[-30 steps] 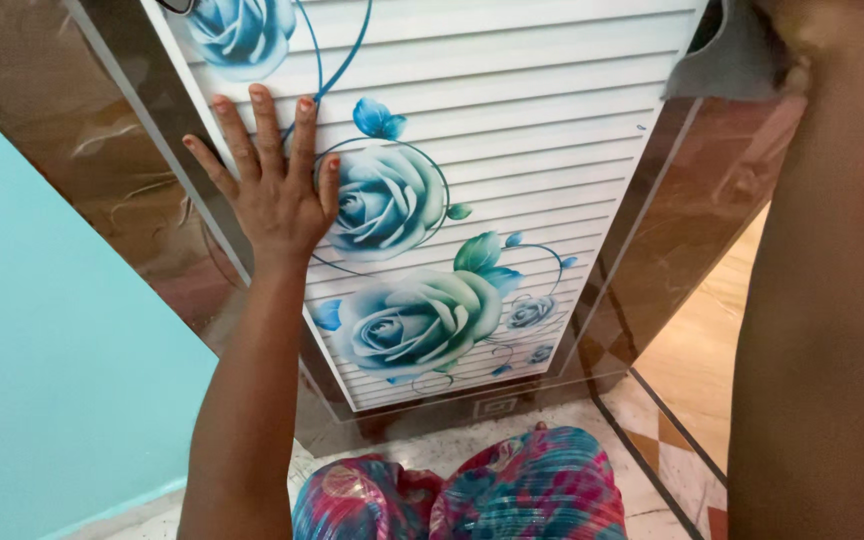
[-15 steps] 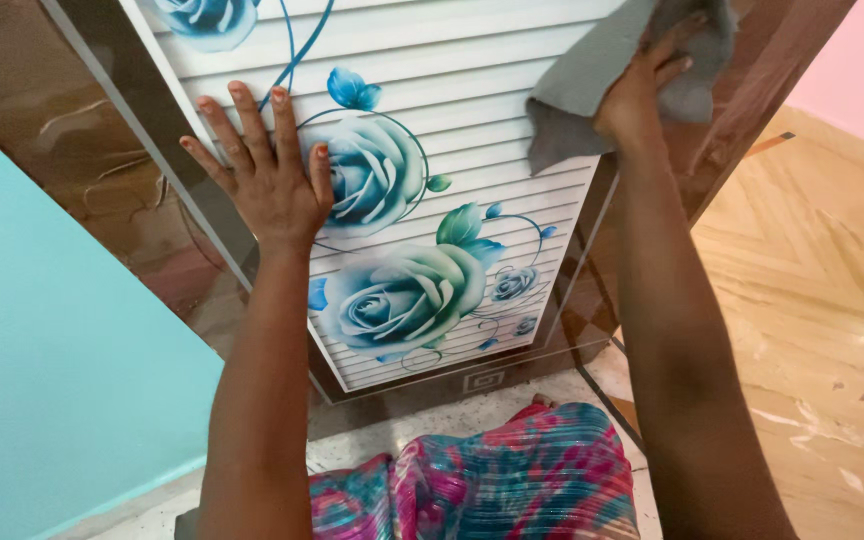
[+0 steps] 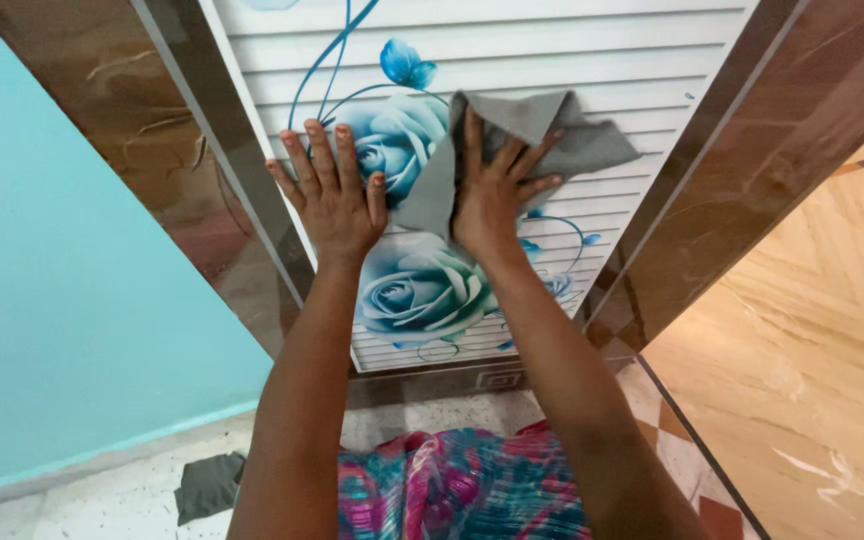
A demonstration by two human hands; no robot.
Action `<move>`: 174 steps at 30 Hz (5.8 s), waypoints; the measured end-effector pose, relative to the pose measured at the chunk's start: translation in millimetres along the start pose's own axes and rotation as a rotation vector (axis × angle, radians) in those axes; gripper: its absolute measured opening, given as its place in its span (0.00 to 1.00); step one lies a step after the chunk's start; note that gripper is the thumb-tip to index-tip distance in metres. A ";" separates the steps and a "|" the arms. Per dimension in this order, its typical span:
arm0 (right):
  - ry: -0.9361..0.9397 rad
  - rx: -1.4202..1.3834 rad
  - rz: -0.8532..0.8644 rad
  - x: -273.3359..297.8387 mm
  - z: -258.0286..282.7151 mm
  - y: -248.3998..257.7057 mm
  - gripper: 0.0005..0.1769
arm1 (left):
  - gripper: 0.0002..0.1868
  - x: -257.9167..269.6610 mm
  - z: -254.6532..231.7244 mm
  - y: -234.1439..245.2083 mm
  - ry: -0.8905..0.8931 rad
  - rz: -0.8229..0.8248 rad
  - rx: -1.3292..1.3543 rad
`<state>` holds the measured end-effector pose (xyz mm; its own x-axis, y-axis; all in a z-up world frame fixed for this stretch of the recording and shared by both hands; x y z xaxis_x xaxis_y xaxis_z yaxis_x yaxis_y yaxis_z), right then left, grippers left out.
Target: The person wipes a door using a cloth, cleaning the floral patterns and the wooden panels, then cleans around the handle and locks.
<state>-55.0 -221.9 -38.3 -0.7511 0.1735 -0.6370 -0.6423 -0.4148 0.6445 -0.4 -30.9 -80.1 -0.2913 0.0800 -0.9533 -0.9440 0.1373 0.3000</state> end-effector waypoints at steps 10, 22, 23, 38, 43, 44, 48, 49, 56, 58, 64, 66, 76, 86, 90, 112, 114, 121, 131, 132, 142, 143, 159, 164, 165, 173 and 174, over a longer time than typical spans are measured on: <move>0.280 0.268 0.114 125.3 -93.3 -137.3 0.34 | 0.33 43.4 -12.7 -19.0 0.031 -0.065 -0.013; 0.013 0.287 0.533 144.4 -203.1 -98.7 0.27 | 0.34 47.4 -12.3 -26.5 0.029 -0.091 -0.025; -0.020 0.257 0.437 140.4 -217.0 -94.5 0.28 | 0.34 47.3 -12.3 -27.0 0.027 -0.087 -0.026; -0.537 -0.188 -0.452 146.1 -357.2 -99.3 0.43 | 0.34 48.1 -10.3 -30.3 0.034 -0.084 -0.023; -0.216 -0.099 -0.318 144.4 -268.1 -127.8 0.49 | 0.33 48.4 -10.8 -27.5 0.029 -0.101 0.003; -0.140 -0.071 -0.268 145.4 -246.5 -135.9 0.50 | 0.33 47.7 -11.0 -27.3 0.030 -0.103 0.001; 0.152 0.061 0.157 177.0 -157.4 -176.4 0.55 | 0.33 46.9 -10.6 -25.9 0.027 -0.113 -0.004; 0.237 0.068 0.248 186.0 -136.5 -187.0 0.48 | 0.33 46.8 -10.3 -25.8 0.022 -0.108 -0.008; 0.672 0.182 0.439 218.3 -84.8 -240.8 0.40 | 0.33 46.5 -10.0 -27.0 0.025 -0.122 -0.010; 0.602 0.145 0.308 211.5 -93.8 -255.0 0.36 | 0.33 47.0 -10.3 -26.3 0.025 -0.119 -0.007; 0.377 0.003 -0.283 161.6 -158.2 -244.8 0.37 | 0.33 46.5 -12.5 -26.4 0.033 -0.114 -0.013; 0.258 -0.029 -0.382 138.8 -192.1 -220.6 0.40 | 0.33 46.5 -12.5 -26.5 0.032 -0.106 -0.016; -0.693 -0.337 -0.631 133.8 -347.6 -100.7 0.48 | 0.33 48.7 -11.1 -28.1 0.039 -0.094 -0.019; -0.417 -0.247 -0.558 147.1 -326.3 -115.4 0.50 | 0.33 50.4 -8.6 -28.5 0.038 -0.107 -0.002; -0.099 -0.204 -0.412 154.8 -265.7 -160.7 0.50 | 0.32 50.6 -9.0 -29.8 0.046 -0.083 -0.008; 0.052 0.012 -0.018 124.7 -115.3 -164.4 0.51 | 0.33 50.0 -11.3 -30.5 0.043 -0.091 -0.023; -0.232 -0.252 -0.153 108.3 -157.0 -140.0 0.67 | 0.33 49.9 -12.2 -29.9 0.043 -0.095 -0.021; -0.445 -0.329 -0.619 119.2 -334.6 -100.1 0.65 | 0.33 50.1 -11.7 -28.7 0.043 -0.098 -0.026; -0.616 -0.291 -0.486 175.1 -369.6 -124.9 0.59 | 0.33 49.7 -10.0 -27.0 0.039 -0.108 -0.008; -0.555 -0.259 -0.495 172.2 -355.2 -127.9 0.59 | 0.33 50.3 -9.5 -26.5 0.038 -0.100 -0.014; -0.011 -0.030 -0.090 192.3 -170.1 -195.9 0.60 | 0.33 49.9 -9.8 -28.8 0.040 -0.116 0.004; -0.062 0.067 0.185 196.7 -155.1 -202.1 0.58 | 0.33 50.0 -9.1 -28.7 0.039 -0.115 0.000; 0.217 -0.124 0.181 165.8 -100.3 -188.1 0.31 | 0.33 49.8 -11.1 -31.1 0.033 -0.126 -0.016; -0.201 -0.115 0.174 135.6 -148.5 -149.6 0.59 | 0.33 49.1 -11.0 -29.8 0.029 -0.132 -0.026; -0.202 -0.111 0.171 131.3 -160.4 -143.3 0.59 | 0.33 49.1 -11.1 -29.4 0.031 -0.121 -0.027; -0.213 -0.224 -0.357 124.2 -271.2 -91.8 0.63 | 0.33 51.0 -9.7 -29.6 0.041 -0.091 -0.028; -0.212 -0.221 -0.359 126.3 -280.5 -87.3 0.63 | 0.33 50.9 -9.6 -29.9 0.042 -0.097 -0.024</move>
<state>-51.0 -414.3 -293.7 -0.5165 0.5100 -0.6878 -0.8367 -0.4712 0.2790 11.5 -40.5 -137.9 -0.2042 0.0263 -0.9786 -0.9714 0.1185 0.2059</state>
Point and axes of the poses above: each hand's wrist, its own x-axis away from the middle knuckle, its own y-axis out of the back of the hand, z = x × y, the point moved 2 cm from there along -x, towards the middle knuckle, and after that the axes turned 10 degrees about -x, right-handed, at the moved point
